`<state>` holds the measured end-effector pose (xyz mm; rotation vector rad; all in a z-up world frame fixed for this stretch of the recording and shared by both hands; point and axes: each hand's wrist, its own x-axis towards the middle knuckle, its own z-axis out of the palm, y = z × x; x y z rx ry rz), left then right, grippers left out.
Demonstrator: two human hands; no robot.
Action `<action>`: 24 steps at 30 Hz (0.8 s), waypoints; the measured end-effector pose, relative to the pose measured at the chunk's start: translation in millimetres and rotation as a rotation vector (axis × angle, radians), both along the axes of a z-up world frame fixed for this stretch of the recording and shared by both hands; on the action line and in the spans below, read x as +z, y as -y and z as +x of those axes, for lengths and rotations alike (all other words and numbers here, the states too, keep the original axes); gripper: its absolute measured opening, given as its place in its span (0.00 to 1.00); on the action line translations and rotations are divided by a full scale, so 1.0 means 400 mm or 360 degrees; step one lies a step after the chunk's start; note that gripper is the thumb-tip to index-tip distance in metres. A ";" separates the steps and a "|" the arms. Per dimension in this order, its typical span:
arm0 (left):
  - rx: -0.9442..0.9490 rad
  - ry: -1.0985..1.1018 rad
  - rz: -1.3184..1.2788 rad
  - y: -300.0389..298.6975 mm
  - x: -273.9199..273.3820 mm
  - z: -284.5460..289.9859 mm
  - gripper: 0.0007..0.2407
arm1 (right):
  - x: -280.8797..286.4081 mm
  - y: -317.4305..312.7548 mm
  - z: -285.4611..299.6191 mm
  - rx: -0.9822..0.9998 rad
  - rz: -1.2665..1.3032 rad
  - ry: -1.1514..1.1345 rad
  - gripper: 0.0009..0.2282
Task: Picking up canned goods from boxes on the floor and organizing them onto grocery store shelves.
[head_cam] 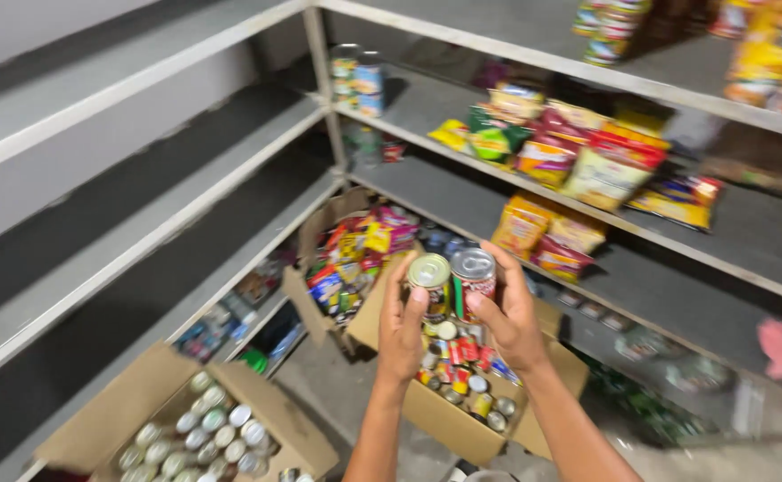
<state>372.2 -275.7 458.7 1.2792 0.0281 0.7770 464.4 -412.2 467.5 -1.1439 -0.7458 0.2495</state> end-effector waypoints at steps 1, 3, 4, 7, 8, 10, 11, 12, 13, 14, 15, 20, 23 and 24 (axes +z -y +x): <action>-0.0051 -0.0005 -0.0004 0.017 0.002 0.015 0.24 | 0.006 0.021 0.005 -0.0051 -0.0004 -0.0005 0.31; -0.0077 -0.0011 -0.0053 0.043 0.011 0.044 0.24 | 0.023 0.052 0.015 -0.0113 -0.0035 0.0017 0.31; -0.0117 -0.0008 -0.0051 0.054 0.018 0.056 0.24 | 0.027 0.065 0.023 -0.0153 -0.0033 0.0020 0.31; -0.0280 0.0036 -0.0068 0.083 0.042 0.094 0.25 | 0.041 0.099 0.047 -0.0241 -0.0033 0.0037 0.31; -0.0286 0.0000 -0.0074 0.092 0.048 0.105 0.25 | 0.043 0.110 0.052 -0.0264 -0.0034 0.0034 0.31; -0.0330 -0.0017 -0.0069 0.103 0.061 0.132 0.25 | 0.052 0.126 0.068 -0.0325 -0.0025 0.0051 0.31; -0.0322 -0.0015 0.0003 0.109 0.068 0.142 0.25 | 0.061 0.134 0.074 -0.0359 -0.0034 0.0051 0.31; -0.0314 -0.0011 0.0075 0.112 0.076 0.152 0.25 | 0.070 0.140 0.080 -0.0393 -0.0044 0.0051 0.32; -0.0341 -0.0007 0.0077 0.115 0.084 0.161 0.25 | 0.072 0.143 0.083 -0.0419 -0.0043 0.0054 0.32; -0.0386 -0.0025 0.0048 0.117 0.091 0.168 0.25 | 0.074 0.145 0.086 -0.0455 -0.0044 0.0075 0.32; -0.0426 -0.0036 0.0021 0.117 0.103 0.182 0.26 | 0.081 0.144 0.096 -0.0486 -0.0044 0.0104 0.33; -0.0651 0.0065 0.0012 0.089 0.115 0.271 0.26 | 0.104 0.131 0.151 -0.0648 -0.0027 0.0176 0.34; -0.0731 0.0053 0.0062 0.054 0.135 0.334 0.26 | 0.130 0.100 0.189 -0.0809 -0.0068 0.0276 0.34; -0.0760 0.0039 0.0072 0.041 0.141 0.360 0.27 | 0.141 0.087 0.205 -0.0905 -0.0115 0.0356 0.34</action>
